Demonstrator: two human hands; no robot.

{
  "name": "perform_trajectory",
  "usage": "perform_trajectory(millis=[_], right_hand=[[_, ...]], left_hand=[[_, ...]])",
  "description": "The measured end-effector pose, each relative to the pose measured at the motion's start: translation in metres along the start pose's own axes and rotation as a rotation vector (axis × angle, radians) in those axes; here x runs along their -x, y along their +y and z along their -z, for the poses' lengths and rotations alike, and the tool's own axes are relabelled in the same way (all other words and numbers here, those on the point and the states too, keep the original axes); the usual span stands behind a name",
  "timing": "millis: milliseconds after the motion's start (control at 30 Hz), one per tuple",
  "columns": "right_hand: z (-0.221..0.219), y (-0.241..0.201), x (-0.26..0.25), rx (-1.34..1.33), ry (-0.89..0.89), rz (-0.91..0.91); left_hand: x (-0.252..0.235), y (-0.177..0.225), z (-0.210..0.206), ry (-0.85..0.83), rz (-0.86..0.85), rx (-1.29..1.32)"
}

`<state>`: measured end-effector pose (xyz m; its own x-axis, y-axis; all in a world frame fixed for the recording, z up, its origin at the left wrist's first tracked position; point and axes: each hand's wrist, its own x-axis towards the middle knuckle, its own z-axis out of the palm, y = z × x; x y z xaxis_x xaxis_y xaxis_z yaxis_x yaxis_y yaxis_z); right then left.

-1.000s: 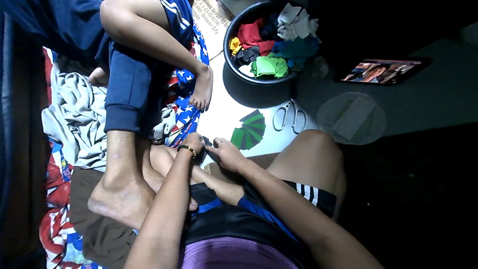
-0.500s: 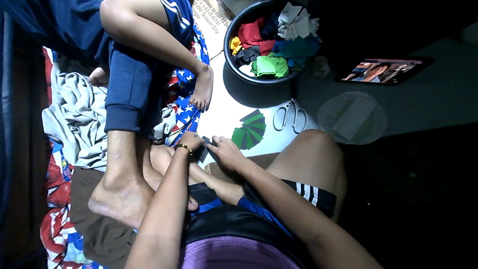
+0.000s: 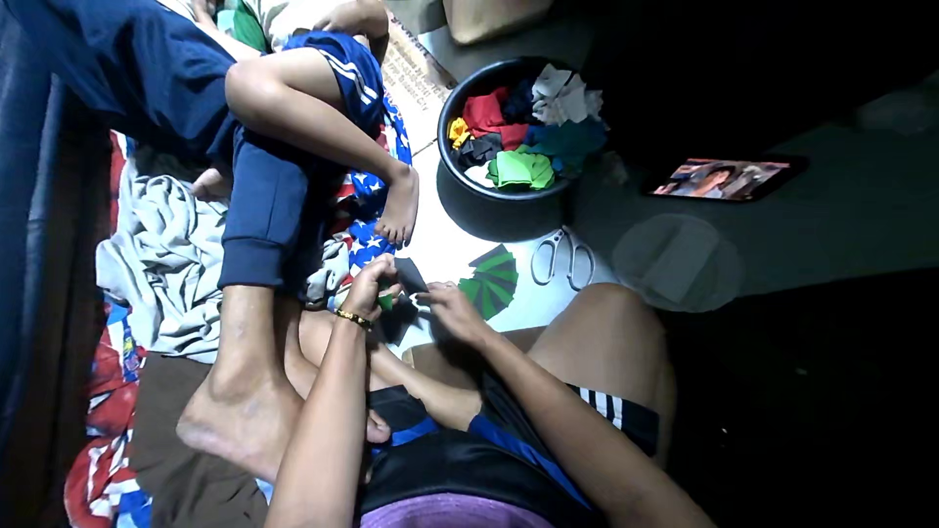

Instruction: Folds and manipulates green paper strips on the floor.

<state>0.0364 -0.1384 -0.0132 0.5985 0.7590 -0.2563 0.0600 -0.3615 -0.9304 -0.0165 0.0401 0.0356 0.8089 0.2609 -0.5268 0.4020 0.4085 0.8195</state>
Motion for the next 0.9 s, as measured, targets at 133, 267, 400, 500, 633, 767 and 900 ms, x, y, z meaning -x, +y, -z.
perform_trajectory(millis=[133,267,400,500,633,767,900], right_hand=[[0.024,0.002,0.000,-0.744,0.056,-0.089],[0.043,0.000,0.013,-0.714,0.167,-0.067],[0.052,0.009,0.012,-0.633,0.248,-0.077],[0.055,0.011,0.010,-0.531,0.289,-0.114],[0.053,0.015,0.007,-0.344,0.328,-0.179],[0.051,0.019,0.003,-0.224,0.329,-0.219],[0.051,0.025,-0.001,-0.131,0.334,-0.222]], left_hand=[[0.001,-0.004,-0.013,-0.236,0.042,-0.183],[-0.001,-0.014,-0.025,-0.267,0.104,-0.316],[0.000,-0.013,-0.031,-0.278,0.171,-0.507],[-0.003,-0.019,-0.034,-0.224,0.204,-0.559],[-0.011,-0.031,-0.036,-0.146,0.237,-0.647],[-0.018,-0.046,-0.037,-0.055,0.280,-0.631],[-0.023,-0.055,-0.039,0.023,0.295,-0.591]])
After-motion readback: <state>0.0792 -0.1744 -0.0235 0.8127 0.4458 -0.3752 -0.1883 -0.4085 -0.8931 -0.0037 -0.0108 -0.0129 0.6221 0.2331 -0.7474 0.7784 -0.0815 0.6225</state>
